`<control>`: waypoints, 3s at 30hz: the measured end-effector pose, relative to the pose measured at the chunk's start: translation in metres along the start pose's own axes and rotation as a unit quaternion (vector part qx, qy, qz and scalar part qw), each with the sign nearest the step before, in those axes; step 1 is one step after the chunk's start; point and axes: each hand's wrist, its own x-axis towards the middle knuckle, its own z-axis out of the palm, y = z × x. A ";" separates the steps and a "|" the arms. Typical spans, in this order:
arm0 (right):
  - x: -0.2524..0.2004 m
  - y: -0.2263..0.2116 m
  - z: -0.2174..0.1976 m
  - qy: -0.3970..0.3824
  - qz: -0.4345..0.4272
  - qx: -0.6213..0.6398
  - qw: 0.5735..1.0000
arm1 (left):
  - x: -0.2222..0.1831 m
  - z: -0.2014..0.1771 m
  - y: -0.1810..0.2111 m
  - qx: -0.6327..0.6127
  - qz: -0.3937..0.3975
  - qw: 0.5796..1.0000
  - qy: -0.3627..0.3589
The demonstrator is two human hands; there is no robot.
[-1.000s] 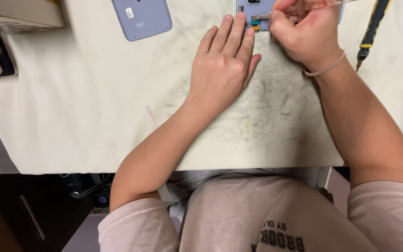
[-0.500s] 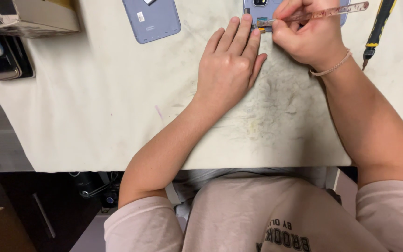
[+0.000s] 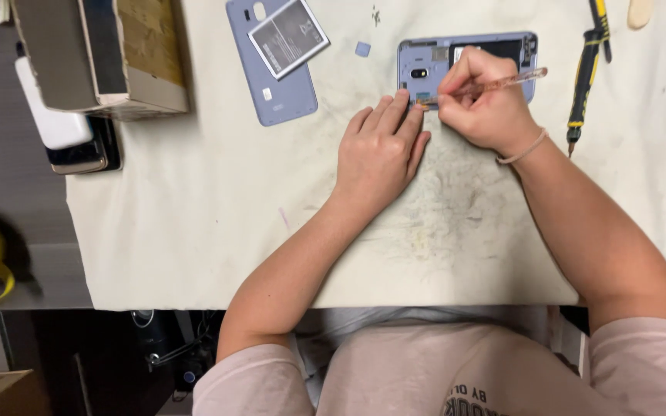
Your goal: Cleaning and manipulating internal components of a disassembled smartphone at a repair bench.
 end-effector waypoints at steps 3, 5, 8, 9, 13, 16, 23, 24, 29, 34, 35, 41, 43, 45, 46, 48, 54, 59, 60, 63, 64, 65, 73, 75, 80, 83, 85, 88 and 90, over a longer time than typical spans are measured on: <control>0.002 -0.007 0.004 0.032 0.021 -0.004 0.999 | 0.001 -0.002 0.000 0.008 0.004 1.000 0.001; 0.003 -0.007 0.003 0.028 0.023 -0.011 0.999 | 0.001 -0.001 0.000 0.010 0.006 1.000 0.004; 0.004 0.013 0.000 0.017 0.010 0.016 1.000 | -0.003 0.013 0.000 0.011 -0.001 1.000 0.020; 0.005 0.023 0.000 0.012 -0.009 0.050 0.999 | -0.005 0.020 -0.001 0.011 -0.008 0.999 0.037; 0.005 0.030 0.000 0.030 -0.014 0.033 0.999 | -0.006 0.019 0.000 0.016 0.003 0.999 0.037; 0.004 0.031 0.000 0.007 -0.005 0.039 0.999 | -0.008 0.018 0.002 0.012 0.011 0.999 0.035; 0.005 0.025 -0.002 0.007 -0.010 0.051 0.999 | -0.007 0.018 0.003 0.012 0.014 0.999 0.030; 0.005 0.025 -0.002 0.000 -0.008 0.055 0.998 | -0.008 0.018 0.003 0.012 0.013 0.999 0.028; 0.003 -0.007 0.000 0.016 0.025 -0.013 0.999 | -0.005 0.003 0.003 0.026 0.019 0.999 -0.024; 0.000 -0.004 0.002 0.035 0.013 -0.013 0.999 | -0.006 0.004 0.003 0.025 0.016 0.999 -0.043; -0.001 -0.002 0.001 0.029 0.005 -0.018 0.999 | -0.007 0.005 0.003 0.026 0.015 0.999 -0.044; -0.001 -0.003 0.002 0.038 0.000 -0.014 0.999 | -0.006 0.004 0.002 0.016 0.019 0.999 -0.039; -0.002 -0.002 0.001 0.045 -0.002 -0.029 0.999 | -0.006 0.004 0.002 0.014 0.018 0.999 -0.042; -0.001 0.003 -0.002 0.009 -0.013 -0.019 1.000 | -0.006 0.003 0.002 0.014 0.017 0.999 -0.037; 0.000 0.001 -0.001 0.008 -0.016 -0.019 1.000 | -0.005 0.003 0.002 0.016 0.017 0.999 -0.034; -0.002 -0.003 0.003 0.042 -0.008 -0.015 0.999 | -0.005 0.001 0.003 0.017 0.014 0.999 -0.044; 0.000 -0.005 0.001 0.028 -0.001 -0.006 1.000 | -0.004 0.001 0.003 0.019 0.013 0.999 -0.043; 0.000 0.003 -0.001 0.017 -0.011 -0.009 1.000 | -0.005 0.003 0.003 0.020 0.014 0.999 -0.038; 0.000 0.005 -0.002 0.003 -0.006 -0.004 1.000 | -0.005 0.003 0.003 0.021 0.013 0.999 -0.037; 0.000 -0.005 0.003 0.044 -0.001 -0.005 0.999 | -0.006 0.003 0.003 0.018 0.008 0.999 -0.042; 0.000 -0.004 0.001 0.044 -0.001 -0.005 0.999 | -0.005 0.002 0.003 0.018 0.008 0.999 -0.042; 0.001 -0.003 0.000 0.031 -0.006 -0.008 0.999 | -0.005 0.002 0.003 0.022 0.010 0.999 -0.042; 0.000 -0.003 0.000 0.046 -0.006 -0.010 0.999 | -0.005 0.001 0.003 0.017 0.010 0.999 -0.044; 0.000 -0.003 -0.003 0.010 0.003 -0.003 1.000 | -0.005 0.001 0.003 0.017 0.012 0.999 -0.039; 0.000 0.000 0.001 0.050 -0.005 0.000 0.999 | -0.005 0.002 0.002 0.020 0.006 0.998 -0.051; 0.000 0.004 -0.002 0.039 -0.013 0.007 0.999 | -0.004 0.001 0.001 0.014 0.006 0.999 -0.047; 0.000 0.003 -0.001 0.025 -0.018 0.011 0.999 | -0.003 0.001 0.000 0.011 0.006 0.999 -0.045; 0.000 0.003 0.000 0.060 -0.009 0.018 0.998 | -0.003 0.002 -0.001 0.004 0.011 0.999 -0.030; -0.001 0.009 -0.003 0.024 -0.006 0.002 1.000 | -0.003 0.001 -0.002 0.000 0.008 1.000 -0.027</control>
